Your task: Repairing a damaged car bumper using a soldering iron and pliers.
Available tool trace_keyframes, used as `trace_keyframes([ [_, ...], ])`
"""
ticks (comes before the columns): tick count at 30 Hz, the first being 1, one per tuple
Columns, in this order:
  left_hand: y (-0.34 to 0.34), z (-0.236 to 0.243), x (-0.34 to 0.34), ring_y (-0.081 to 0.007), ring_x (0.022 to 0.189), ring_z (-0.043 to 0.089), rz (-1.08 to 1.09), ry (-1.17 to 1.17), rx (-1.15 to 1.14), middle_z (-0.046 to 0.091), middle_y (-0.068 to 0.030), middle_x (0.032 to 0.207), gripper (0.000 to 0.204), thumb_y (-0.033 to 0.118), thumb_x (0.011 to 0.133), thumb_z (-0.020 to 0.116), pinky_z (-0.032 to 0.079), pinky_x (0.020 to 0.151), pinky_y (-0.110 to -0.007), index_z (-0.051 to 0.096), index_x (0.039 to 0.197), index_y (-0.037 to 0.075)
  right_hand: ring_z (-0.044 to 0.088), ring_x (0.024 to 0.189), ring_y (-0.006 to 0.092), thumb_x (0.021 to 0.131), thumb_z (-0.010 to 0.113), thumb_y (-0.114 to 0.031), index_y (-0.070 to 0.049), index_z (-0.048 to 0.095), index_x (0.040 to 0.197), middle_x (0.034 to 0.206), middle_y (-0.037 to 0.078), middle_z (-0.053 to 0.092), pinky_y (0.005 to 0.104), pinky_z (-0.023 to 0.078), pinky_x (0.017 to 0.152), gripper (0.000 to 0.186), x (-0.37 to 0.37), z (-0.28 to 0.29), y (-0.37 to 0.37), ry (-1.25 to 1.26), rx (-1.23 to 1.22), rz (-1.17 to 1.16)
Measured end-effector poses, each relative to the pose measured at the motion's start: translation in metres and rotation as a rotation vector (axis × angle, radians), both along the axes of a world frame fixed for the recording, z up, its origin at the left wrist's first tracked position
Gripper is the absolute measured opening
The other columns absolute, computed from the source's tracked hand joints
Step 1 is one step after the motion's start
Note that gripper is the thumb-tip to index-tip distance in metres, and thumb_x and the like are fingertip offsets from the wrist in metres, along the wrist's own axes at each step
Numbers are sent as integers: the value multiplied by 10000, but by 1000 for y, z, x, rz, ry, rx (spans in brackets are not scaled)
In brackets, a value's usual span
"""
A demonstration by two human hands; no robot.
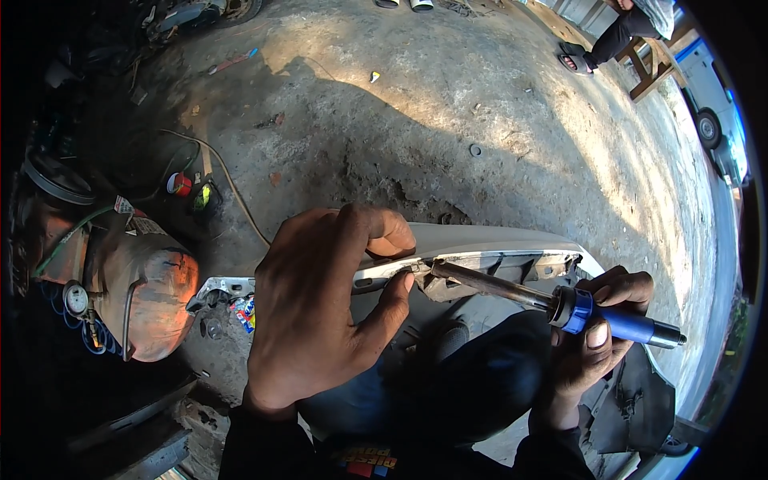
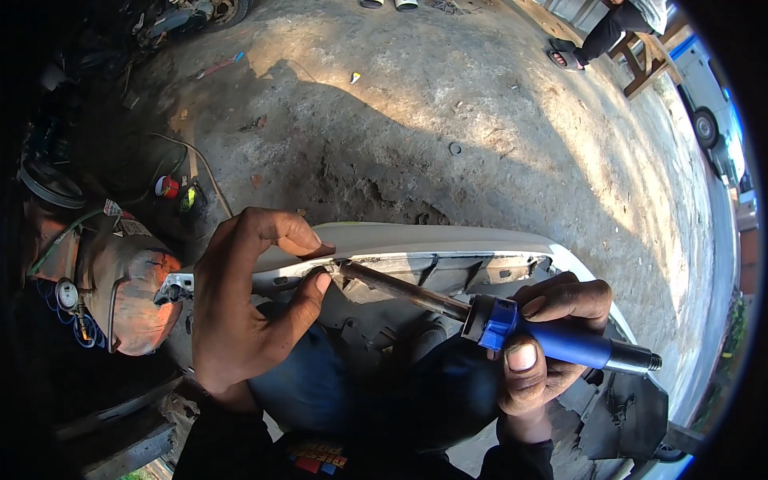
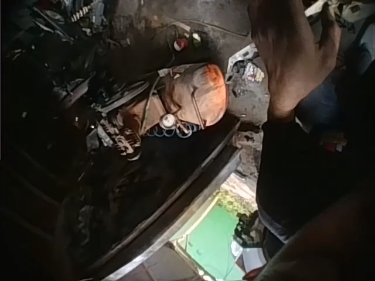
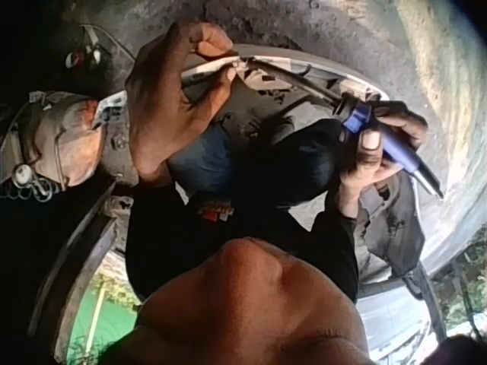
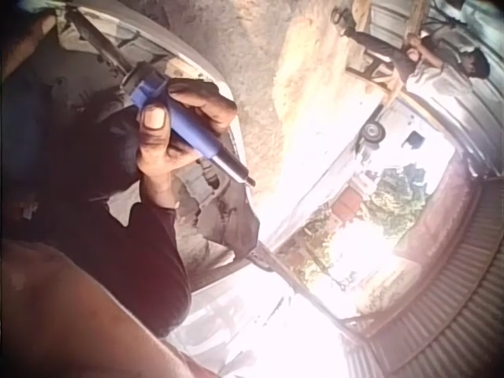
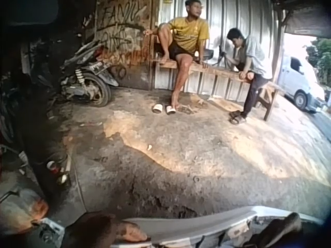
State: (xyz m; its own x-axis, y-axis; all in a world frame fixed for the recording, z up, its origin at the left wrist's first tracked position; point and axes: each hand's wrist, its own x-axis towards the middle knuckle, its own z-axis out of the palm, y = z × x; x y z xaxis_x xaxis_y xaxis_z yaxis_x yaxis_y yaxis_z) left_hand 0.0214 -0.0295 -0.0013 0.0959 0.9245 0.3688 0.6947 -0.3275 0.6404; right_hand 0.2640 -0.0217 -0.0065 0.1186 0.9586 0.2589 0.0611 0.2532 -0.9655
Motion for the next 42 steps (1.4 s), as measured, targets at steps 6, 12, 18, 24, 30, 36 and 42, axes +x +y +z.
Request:
trace_keyframes([
  [6,2,-1,0,-233,729,615,-2,32,60,626,-43,825,261,79,738,695,445,757,-389,552,956,70,521,632,135,733,797,-466,-35,465,879,767,66,491,227,449,581,563,8,-12,-4,-1,169,-77],
  [12,0,1,0,-251,859,620,5,-8,3,649,-88,874,268,39,711,709,465,793,-352,565,937,26,536,645,148,721,821,-404,-40,474,876,779,66,501,242,459,599,526,5,-13,-6,41,125,-16],
  [18,0,2,0,-246,862,621,6,1,-3,649,-87,883,266,33,712,711,465,800,-351,566,934,25,537,652,145,716,825,-396,-42,479,875,777,79,525,243,464,611,519,6,-14,-5,12,148,-21],
  [24,0,3,0,-249,858,622,1,-1,-13,648,-88,886,267,27,709,710,466,798,-352,571,936,23,535,654,142,715,821,-388,-43,480,875,766,87,535,238,463,618,510,7,-14,-6,23,145,-10],
  [30,0,2,0,-250,845,624,2,9,0,646,-88,879,266,24,704,709,466,796,-353,572,931,21,536,652,145,725,813,-365,-42,480,879,773,88,531,236,464,618,490,6,-16,-6,19,169,-4],
  [36,0,1,-1,-254,841,623,3,9,1,646,-89,877,262,28,705,707,465,788,-357,568,926,24,536,640,147,732,811,-377,-37,472,876,767,85,516,238,466,601,501,5,-16,-7,23,184,5],
  [42,0,3,0,-258,841,621,3,9,-10,646,-89,876,260,31,709,703,466,786,-361,564,928,28,534,617,145,730,808,-368,-37,468,873,764,81,511,241,466,595,496,6,-19,-4,25,221,-12],
])
